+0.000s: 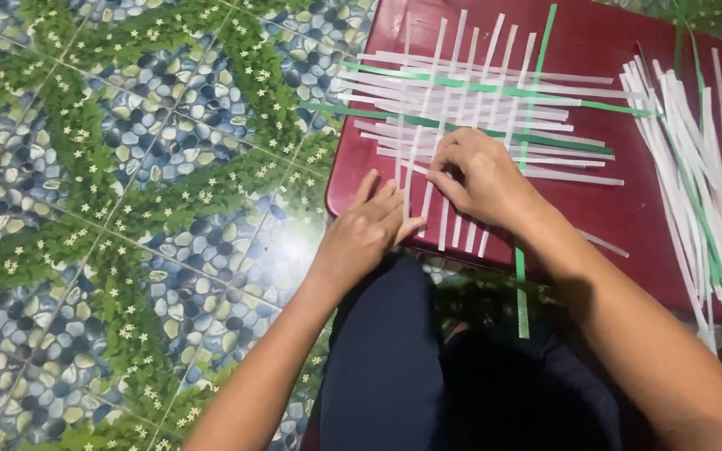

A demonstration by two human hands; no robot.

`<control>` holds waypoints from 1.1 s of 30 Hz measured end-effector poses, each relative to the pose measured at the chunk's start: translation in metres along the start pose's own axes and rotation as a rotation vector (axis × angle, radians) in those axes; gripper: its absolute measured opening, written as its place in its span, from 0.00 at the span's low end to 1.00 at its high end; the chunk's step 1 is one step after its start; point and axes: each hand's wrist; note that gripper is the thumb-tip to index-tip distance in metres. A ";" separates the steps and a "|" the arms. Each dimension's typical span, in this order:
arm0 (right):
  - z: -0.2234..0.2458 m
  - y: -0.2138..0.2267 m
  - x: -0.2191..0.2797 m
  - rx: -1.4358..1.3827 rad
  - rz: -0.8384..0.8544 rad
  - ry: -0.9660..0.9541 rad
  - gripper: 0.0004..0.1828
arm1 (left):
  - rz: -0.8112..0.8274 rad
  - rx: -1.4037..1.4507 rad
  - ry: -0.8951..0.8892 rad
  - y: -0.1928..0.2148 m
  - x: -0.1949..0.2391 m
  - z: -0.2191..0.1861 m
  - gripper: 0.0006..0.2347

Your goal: The person weaves white and green plastic strips on a red stool, alternating them to form a grid pattern. They adjust the alignment of the strips and continue adding more to expand the woven section.

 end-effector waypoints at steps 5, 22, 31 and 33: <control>-0.007 -0.007 0.001 0.036 -0.028 0.070 0.04 | -0.009 0.024 0.006 -0.014 0.006 0.005 0.09; -0.006 -0.017 0.005 0.253 0.036 0.111 0.06 | 0.020 0.018 0.061 -0.006 0.003 0.001 0.10; -0.005 -0.014 0.002 0.121 0.148 -0.062 0.05 | 0.032 0.024 0.107 0.005 -0.001 -0.006 0.10; -0.003 -0.004 0.003 0.095 0.174 -0.029 0.06 | 0.018 0.015 0.121 0.001 -0.001 -0.008 0.09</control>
Point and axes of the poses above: each hand's wrist, its own x-axis away from the middle knuckle, its own y-axis out of the back of the hand, z = x × y, and after that the axes turned 4 degrees about y, right-handed
